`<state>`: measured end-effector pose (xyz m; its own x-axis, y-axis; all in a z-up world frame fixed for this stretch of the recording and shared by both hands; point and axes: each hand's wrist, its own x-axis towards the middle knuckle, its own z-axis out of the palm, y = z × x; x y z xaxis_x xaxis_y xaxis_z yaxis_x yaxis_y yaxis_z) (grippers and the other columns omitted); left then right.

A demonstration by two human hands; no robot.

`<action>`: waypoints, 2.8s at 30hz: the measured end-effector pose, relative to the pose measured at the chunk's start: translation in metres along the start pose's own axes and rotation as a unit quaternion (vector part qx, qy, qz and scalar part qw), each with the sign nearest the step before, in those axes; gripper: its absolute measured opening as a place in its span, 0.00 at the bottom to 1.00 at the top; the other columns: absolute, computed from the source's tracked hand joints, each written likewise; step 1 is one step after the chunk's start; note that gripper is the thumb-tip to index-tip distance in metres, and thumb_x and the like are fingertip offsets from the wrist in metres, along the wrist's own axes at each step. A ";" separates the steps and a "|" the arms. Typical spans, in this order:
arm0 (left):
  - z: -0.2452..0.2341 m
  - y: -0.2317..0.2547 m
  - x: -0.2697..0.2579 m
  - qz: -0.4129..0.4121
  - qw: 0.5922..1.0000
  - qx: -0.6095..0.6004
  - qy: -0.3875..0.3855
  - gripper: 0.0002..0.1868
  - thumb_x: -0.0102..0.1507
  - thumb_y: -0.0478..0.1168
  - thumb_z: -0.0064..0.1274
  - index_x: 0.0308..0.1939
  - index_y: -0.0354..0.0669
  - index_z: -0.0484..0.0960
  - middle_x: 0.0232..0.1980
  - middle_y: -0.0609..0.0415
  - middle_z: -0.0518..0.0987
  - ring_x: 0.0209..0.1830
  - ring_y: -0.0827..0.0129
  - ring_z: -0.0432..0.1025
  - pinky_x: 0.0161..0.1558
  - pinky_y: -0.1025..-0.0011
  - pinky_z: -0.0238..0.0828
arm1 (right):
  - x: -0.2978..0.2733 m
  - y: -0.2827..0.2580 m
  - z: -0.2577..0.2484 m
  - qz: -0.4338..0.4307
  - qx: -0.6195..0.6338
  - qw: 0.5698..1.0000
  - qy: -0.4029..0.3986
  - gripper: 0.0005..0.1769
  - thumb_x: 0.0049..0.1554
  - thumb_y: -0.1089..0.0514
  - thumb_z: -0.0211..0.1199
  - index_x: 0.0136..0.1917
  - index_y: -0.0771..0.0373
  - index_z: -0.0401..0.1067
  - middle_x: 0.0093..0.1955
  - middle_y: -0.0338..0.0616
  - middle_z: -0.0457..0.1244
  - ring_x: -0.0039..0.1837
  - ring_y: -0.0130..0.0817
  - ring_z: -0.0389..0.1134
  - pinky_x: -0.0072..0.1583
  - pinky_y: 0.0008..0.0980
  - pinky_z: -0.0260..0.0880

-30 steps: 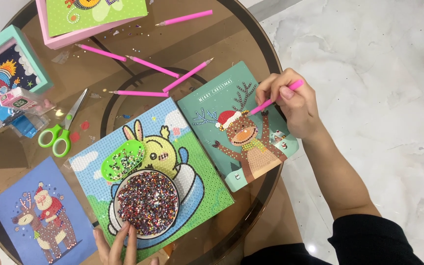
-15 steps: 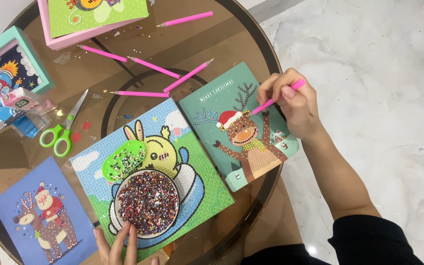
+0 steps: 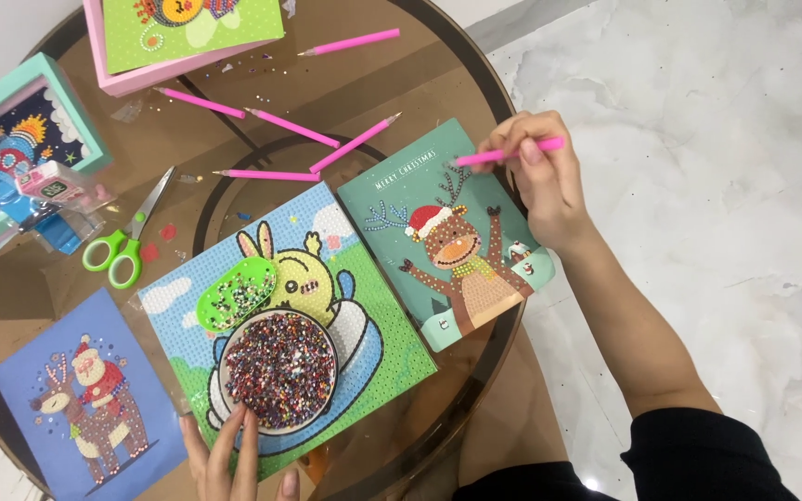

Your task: The person performs diamond painting by picking up small colorful beads with a specialized stylus and placing them onto a sticky, coded canvas to complete an image. The placed beads are then pressed down by hand.

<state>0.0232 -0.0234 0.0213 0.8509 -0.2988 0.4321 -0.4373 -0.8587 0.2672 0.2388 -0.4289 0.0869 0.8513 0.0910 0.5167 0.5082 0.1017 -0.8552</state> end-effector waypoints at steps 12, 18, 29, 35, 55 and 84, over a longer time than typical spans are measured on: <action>-0.051 0.068 0.059 -0.140 0.976 -0.155 -0.059 0.33 0.59 0.40 0.42 0.69 0.34 0.57 0.73 0.42 0.55 0.78 0.35 0.32 0.69 0.35 0.32 | 0.015 -0.024 0.015 0.013 -0.137 0.990 -0.035 0.18 0.67 0.49 0.35 0.58 0.63 0.57 0.56 0.49 0.59 0.62 0.38 0.62 0.69 0.39 0.61; -0.070 0.091 0.074 -0.170 0.962 -0.213 -0.014 0.30 0.61 0.38 0.42 0.69 0.39 0.60 0.74 0.48 0.57 0.78 0.42 0.33 0.71 0.43 0.33 | 0.017 -0.024 0.019 0.008 -0.226 0.973 -0.046 0.21 0.67 0.48 0.34 0.59 0.64 0.59 0.57 0.51 0.60 0.62 0.43 0.64 0.67 0.41 0.62; -0.062 0.084 0.069 -0.132 0.970 -0.200 0.036 0.29 0.65 0.45 0.42 0.69 0.43 0.60 0.73 0.50 0.59 0.77 0.43 0.37 0.70 0.44 0.39 | 0.020 -0.010 0.018 -0.025 -0.219 0.975 -0.035 0.22 0.67 0.45 0.32 0.59 0.64 0.57 0.58 0.52 0.60 0.55 0.40 0.65 0.58 0.37 0.67; -0.064 0.077 0.067 -0.089 0.971 -0.214 0.051 0.24 0.66 0.41 0.42 0.66 0.42 0.63 0.71 0.49 0.59 0.77 0.40 0.37 0.71 0.44 0.38 | 0.021 -0.003 0.018 -0.046 -0.237 0.970 -0.011 0.21 0.68 0.44 0.31 0.62 0.59 0.55 0.59 0.50 0.62 0.52 0.41 0.68 0.53 0.36 0.70; -0.070 0.085 0.071 -0.129 0.932 -0.317 0.116 0.18 0.68 0.38 0.37 0.62 0.42 0.66 0.70 0.50 0.61 0.79 0.45 0.35 0.74 0.47 0.35 | 0.012 -0.024 0.020 -0.035 -0.307 0.951 -0.007 0.19 0.71 0.54 0.32 0.67 0.67 0.53 0.60 0.64 0.57 0.57 0.51 0.66 0.58 0.43 0.67; 0.103 0.131 0.075 -0.095 0.952 -0.222 0.185 0.07 0.48 0.43 0.55 0.26 0.46 0.80 0.33 0.57 0.75 0.28 0.67 0.67 0.33 0.67 0.64 | -0.075 -0.074 0.126 -0.101 -0.076 0.985 -0.115 0.19 0.64 0.53 0.36 0.63 0.64 0.57 0.71 0.65 0.49 0.69 0.62 0.55 0.66 0.65 0.53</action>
<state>0.0599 -0.2018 -0.0002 0.8017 0.0833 0.5919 -0.4353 -0.5974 0.6735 0.1214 -0.3181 0.1163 0.6874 0.3074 0.6580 0.6930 -0.0068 -0.7209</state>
